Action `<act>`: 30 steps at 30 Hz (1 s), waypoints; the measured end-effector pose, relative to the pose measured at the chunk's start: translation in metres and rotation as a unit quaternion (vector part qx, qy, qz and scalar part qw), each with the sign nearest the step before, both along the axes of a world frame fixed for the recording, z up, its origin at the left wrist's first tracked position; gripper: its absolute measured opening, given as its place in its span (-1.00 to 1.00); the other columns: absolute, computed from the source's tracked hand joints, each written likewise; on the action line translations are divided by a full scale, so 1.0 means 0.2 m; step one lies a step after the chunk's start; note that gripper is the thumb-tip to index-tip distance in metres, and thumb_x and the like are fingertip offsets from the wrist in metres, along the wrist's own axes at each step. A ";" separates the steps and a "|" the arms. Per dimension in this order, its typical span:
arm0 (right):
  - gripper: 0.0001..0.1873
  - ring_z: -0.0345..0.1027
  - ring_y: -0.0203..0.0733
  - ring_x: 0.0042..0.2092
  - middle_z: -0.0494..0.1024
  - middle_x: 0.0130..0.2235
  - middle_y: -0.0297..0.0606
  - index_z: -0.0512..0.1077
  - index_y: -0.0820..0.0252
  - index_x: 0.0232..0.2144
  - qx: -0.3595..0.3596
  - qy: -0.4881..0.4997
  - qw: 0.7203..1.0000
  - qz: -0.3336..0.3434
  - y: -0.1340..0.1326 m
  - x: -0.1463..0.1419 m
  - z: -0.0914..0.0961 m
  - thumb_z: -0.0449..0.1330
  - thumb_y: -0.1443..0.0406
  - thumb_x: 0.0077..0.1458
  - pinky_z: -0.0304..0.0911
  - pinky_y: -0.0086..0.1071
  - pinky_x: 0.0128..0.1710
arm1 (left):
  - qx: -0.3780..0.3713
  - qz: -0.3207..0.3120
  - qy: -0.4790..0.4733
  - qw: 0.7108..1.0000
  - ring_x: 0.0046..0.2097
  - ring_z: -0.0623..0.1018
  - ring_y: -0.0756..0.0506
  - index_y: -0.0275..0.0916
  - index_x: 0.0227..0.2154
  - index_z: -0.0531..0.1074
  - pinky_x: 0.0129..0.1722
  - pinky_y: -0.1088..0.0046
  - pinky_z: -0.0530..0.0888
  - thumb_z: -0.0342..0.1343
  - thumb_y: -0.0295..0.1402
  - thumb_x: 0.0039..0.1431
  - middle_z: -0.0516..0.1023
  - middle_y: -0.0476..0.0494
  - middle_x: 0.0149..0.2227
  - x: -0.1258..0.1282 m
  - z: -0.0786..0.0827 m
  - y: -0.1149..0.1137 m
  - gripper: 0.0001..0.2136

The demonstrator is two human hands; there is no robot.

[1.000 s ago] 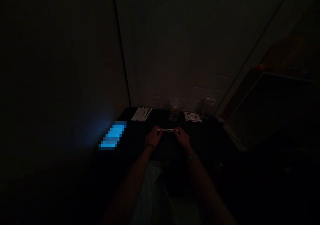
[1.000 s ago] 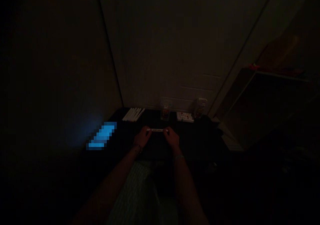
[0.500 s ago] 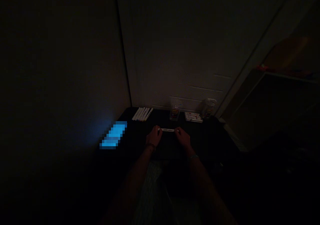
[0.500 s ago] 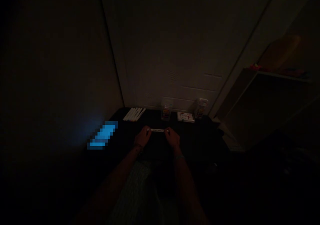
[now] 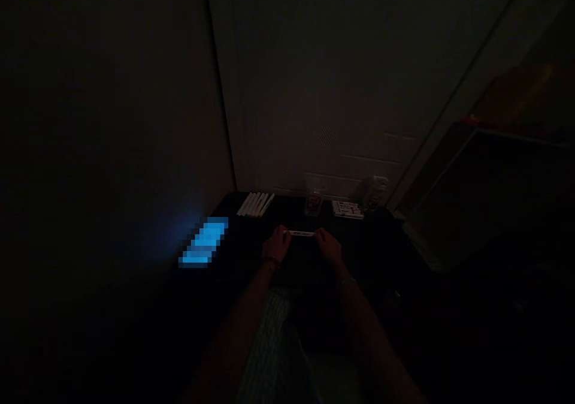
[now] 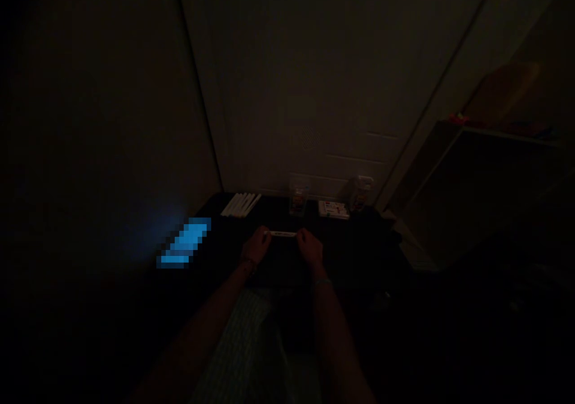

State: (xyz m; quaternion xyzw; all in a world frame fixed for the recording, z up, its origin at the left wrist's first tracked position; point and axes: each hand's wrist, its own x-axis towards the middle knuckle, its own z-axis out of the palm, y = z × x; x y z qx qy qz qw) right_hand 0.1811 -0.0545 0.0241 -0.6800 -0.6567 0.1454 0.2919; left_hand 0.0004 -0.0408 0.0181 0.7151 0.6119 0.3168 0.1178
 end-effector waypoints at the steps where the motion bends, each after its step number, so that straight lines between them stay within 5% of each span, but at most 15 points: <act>1: -0.66 0.23 -0.35 -0.28 0.40 -0.29 -0.45 0.30 0.01 -0.30 0.002 -0.001 1.000 0.000 0.00 0.00 0.00 -0.22 0.12 0.11 0.04 -0.51 -0.31 | 0.002 -0.001 -0.001 1.000 -0.28 0.38 0.05 -0.15 -0.30 0.21 -0.36 0.56 0.24 -0.27 -0.22 0.14 0.34 0.00 -0.23 0.00 0.00 0.00 -0.78; 19: -0.64 0.23 -0.34 -0.30 0.39 -0.32 -0.46 0.31 -0.02 -0.28 0.006 0.013 1.000 0.003 -0.02 0.00 0.02 -0.17 0.01 0.04 0.05 -0.50 -0.32 | -0.009 0.003 -0.016 1.000 -0.30 0.37 0.05 -0.13 -0.28 0.21 -0.38 0.55 0.24 -0.13 -0.13 0.04 0.33 0.02 -0.24 0.01 0.02 -0.03 -0.76; 30: -0.68 0.23 -0.34 -0.28 0.40 -0.31 -0.46 0.31 0.00 -0.30 -0.011 0.007 1.000 -0.014 -0.02 -0.01 0.03 -0.19 0.12 0.10 0.04 -0.51 -0.30 | -0.029 -0.002 -0.013 0.999 -0.26 0.37 0.05 -0.13 -0.28 0.22 -0.33 0.55 0.25 -0.12 -0.23 0.06 0.33 0.01 -0.22 0.01 0.06 -0.04 -0.82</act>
